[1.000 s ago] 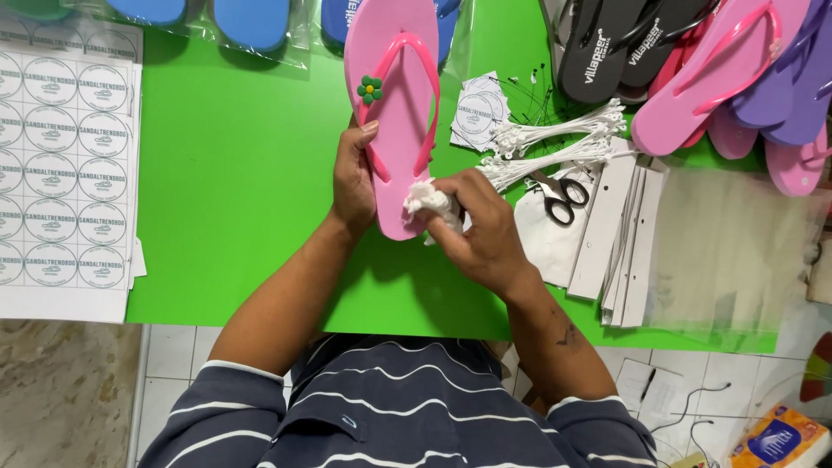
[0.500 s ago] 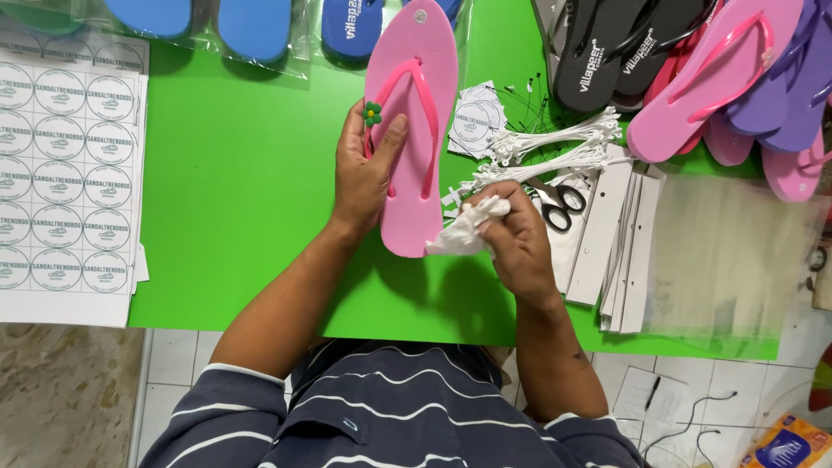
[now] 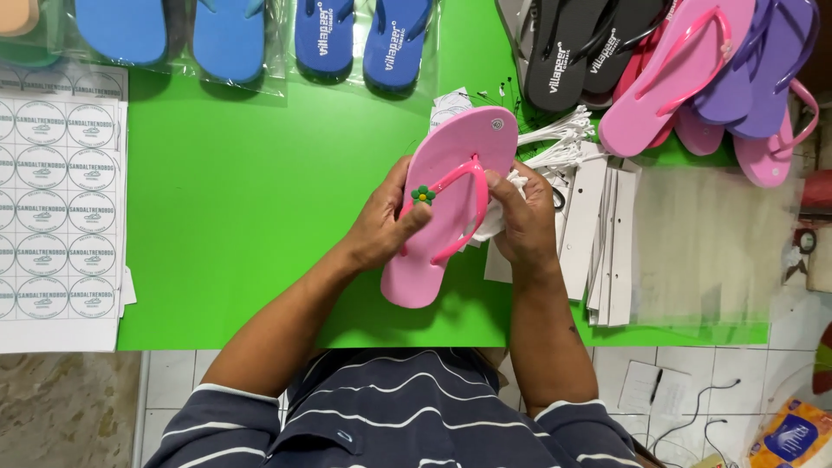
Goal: The person cleans a pair of pink sandals with a white cloth, places them together into a plastic bag, and attaches a cardboard label to the bag using a stapler.
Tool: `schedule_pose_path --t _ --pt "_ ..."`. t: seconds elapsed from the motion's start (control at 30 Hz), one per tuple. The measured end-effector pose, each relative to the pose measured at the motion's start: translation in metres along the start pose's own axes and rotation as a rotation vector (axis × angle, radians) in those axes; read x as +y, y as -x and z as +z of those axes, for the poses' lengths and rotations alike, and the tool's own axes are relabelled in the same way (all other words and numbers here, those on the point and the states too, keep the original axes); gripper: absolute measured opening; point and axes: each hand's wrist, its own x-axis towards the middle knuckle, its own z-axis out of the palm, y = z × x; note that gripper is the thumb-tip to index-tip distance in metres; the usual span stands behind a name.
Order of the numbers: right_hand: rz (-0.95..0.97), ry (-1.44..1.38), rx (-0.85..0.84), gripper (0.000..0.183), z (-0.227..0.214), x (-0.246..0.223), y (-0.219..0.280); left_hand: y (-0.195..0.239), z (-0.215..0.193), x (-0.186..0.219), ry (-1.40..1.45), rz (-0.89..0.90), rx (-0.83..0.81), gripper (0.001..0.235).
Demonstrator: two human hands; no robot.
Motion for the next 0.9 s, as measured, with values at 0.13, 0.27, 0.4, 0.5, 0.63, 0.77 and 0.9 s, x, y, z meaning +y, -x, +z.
schedule_pose_path --t 0.13,0.27,0.4,0.5,0.63,0.77,0.9 --pt "0.06 -0.031 -0.053 0.013 -0.006 0.004 -0.001 -0.003 0.001 0.005 0.003 -0.139 0.071 0.065" --pt "0.106 -0.026 -0.094 0.01 -0.009 0.008 0.004 -0.01 0.001 -0.018 0.357 -0.245 0.22 0.03" --pt "0.12 0.044 -0.142 0.011 -0.009 0.01 0.008 -0.018 -0.02 -0.08 0.634 -0.333 0.249 0.023" --pt "0.097 0.115 -0.156 0.01 -0.012 0.008 0.007 -0.019 -0.007 -0.03 0.534 -0.223 0.237 0.03" --pt "0.085 0.151 -0.178 0.01 -0.007 0.005 0.011 -0.013 -0.006 -0.006 0.306 -0.244 0.14 0.011" --pt "0.029 0.204 -0.189 0.011 -0.006 0.005 0.009 -0.014 -0.008 -0.023 0.375 -0.342 0.206 0.006" --pt "0.016 0.222 -0.196 0.012 0.0 -0.002 0.011 -0.011 0.0 -0.011 0.424 -0.376 0.263 0.008"
